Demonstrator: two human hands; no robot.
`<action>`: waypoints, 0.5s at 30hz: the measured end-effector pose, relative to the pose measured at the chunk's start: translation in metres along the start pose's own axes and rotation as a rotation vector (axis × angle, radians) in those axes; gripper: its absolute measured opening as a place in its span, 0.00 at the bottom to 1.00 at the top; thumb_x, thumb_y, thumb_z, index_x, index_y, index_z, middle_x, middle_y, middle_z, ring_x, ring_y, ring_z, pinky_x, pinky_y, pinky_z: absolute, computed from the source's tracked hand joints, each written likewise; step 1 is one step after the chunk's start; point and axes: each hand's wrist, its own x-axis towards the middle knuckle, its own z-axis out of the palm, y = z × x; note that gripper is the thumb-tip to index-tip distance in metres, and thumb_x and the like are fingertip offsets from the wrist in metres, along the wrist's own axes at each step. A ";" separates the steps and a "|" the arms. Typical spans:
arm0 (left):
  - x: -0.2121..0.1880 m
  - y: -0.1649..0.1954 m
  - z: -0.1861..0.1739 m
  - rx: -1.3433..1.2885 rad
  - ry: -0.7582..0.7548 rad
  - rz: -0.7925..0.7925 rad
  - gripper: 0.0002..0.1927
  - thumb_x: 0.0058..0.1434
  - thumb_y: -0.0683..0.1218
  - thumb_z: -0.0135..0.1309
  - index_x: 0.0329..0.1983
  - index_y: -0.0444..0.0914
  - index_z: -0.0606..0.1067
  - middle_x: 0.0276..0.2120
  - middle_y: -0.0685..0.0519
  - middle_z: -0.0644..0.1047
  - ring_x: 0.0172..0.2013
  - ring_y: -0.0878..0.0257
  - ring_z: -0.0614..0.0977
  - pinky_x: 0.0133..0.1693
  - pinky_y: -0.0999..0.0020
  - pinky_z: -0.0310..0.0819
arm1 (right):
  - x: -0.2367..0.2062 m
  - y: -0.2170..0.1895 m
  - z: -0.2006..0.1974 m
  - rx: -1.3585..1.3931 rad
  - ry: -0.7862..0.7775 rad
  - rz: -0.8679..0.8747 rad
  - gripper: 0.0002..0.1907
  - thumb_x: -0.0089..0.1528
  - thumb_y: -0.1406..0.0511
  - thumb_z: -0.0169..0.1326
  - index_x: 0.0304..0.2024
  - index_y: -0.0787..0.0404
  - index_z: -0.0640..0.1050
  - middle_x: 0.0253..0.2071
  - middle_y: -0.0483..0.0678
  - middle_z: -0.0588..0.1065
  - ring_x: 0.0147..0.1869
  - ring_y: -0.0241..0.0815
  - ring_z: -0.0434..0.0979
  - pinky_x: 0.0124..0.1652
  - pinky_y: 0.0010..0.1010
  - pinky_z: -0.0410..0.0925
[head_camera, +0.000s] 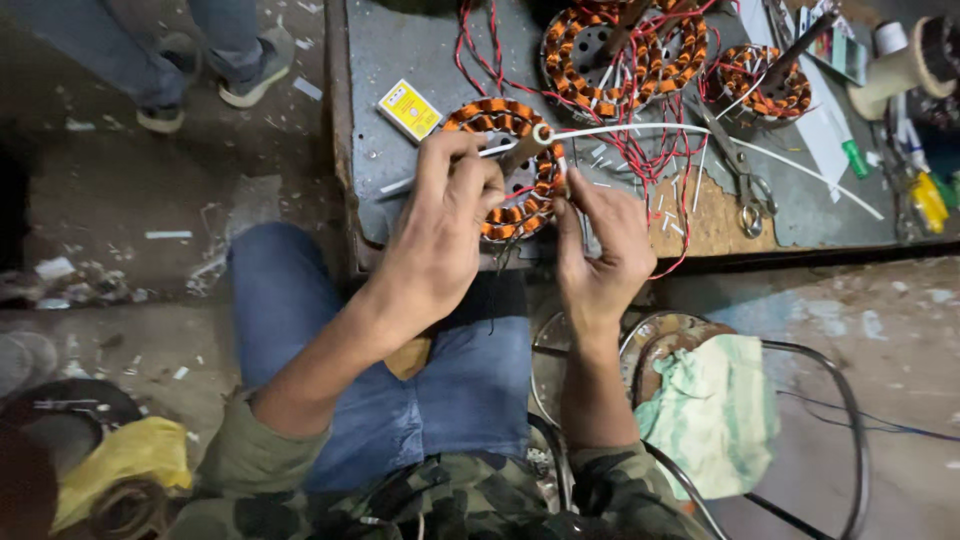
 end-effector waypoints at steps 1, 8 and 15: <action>0.000 -0.003 -0.003 -0.035 0.029 0.007 0.07 0.71 0.34 0.47 0.51 0.33 0.69 0.58 0.39 0.64 0.53 0.44 0.77 0.54 0.56 0.73 | 0.004 -0.003 0.001 -0.005 -0.031 0.012 0.19 0.63 0.77 0.64 0.56 0.64 0.80 0.46 0.52 0.80 0.51 0.46 0.78 0.55 0.31 0.69; 0.002 -0.015 -0.024 -0.146 0.155 -0.040 0.06 0.76 0.36 0.48 0.53 0.31 0.69 0.57 0.41 0.65 0.56 0.47 0.77 0.58 0.58 0.74 | 0.017 -0.019 0.008 -0.111 -0.114 -0.036 0.18 0.61 0.75 0.67 0.53 0.61 0.82 0.43 0.49 0.78 0.49 0.45 0.77 0.52 0.32 0.70; 0.004 -0.025 -0.043 -0.265 0.259 -0.081 0.03 0.80 0.38 0.46 0.50 0.32 0.68 0.52 0.46 0.70 0.55 0.54 0.79 0.58 0.64 0.75 | 0.010 -0.031 0.023 -0.213 0.001 -0.087 0.13 0.58 0.75 0.71 0.43 0.61 0.83 0.40 0.48 0.79 0.45 0.45 0.78 0.51 0.32 0.70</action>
